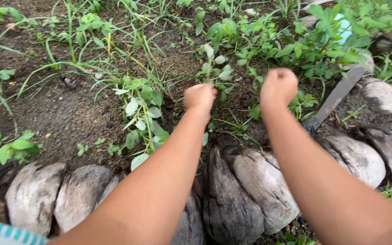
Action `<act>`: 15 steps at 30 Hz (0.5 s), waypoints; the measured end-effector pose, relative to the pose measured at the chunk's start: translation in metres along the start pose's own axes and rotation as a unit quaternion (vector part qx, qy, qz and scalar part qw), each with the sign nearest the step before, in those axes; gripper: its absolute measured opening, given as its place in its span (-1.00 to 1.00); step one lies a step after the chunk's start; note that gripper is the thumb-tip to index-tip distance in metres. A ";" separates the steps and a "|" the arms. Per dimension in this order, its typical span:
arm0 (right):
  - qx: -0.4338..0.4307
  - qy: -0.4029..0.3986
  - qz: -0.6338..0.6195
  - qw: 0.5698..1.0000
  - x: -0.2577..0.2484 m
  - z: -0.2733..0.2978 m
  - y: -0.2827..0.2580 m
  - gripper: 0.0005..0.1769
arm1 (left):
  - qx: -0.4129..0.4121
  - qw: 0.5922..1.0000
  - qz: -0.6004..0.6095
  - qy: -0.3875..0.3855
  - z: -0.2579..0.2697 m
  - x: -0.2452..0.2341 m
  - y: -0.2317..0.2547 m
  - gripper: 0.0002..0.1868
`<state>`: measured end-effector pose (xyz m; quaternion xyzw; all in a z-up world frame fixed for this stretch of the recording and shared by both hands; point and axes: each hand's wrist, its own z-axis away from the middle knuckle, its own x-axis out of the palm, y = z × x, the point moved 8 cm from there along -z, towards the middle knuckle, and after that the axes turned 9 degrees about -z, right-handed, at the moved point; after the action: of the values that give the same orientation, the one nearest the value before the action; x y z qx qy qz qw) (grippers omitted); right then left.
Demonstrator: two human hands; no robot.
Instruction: The person removes weeds from a garden bed by hand, pulling them out and gathering them into a pile. They work along a row bordered by coconut shells, clearing small patches of unwanted plants.
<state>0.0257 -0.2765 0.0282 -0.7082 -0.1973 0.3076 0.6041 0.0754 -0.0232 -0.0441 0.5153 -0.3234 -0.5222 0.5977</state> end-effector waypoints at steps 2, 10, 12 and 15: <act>-0.213 0.081 0.053 0.972 -0.022 0.035 0.002 -0.97 | -0.031 0.967 -0.249 0.053 0.000 -0.025 0.004 -0.65; 0.303 0.124 -0.330 0.886 -0.005 0.033 0.141 -0.90 | 0.123 0.911 -0.387 0.076 0.051 0.000 0.059 -0.51; 0.280 0.203 -0.180 0.921 -0.029 0.026 0.133 -0.65 | 0.164 0.909 -0.377 0.070 0.061 0.013 0.066 -0.53; 0.161 0.261 0.001 0.952 -0.064 0.029 0.107 -0.51 | 0.183 0.909 -0.371 0.055 0.063 0.023 0.067 -0.57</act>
<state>-0.0507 -0.3180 -0.0664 -0.6570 0.0200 0.1407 0.7404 0.0421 -0.0676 0.0332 0.7263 -0.1649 -0.6088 0.2732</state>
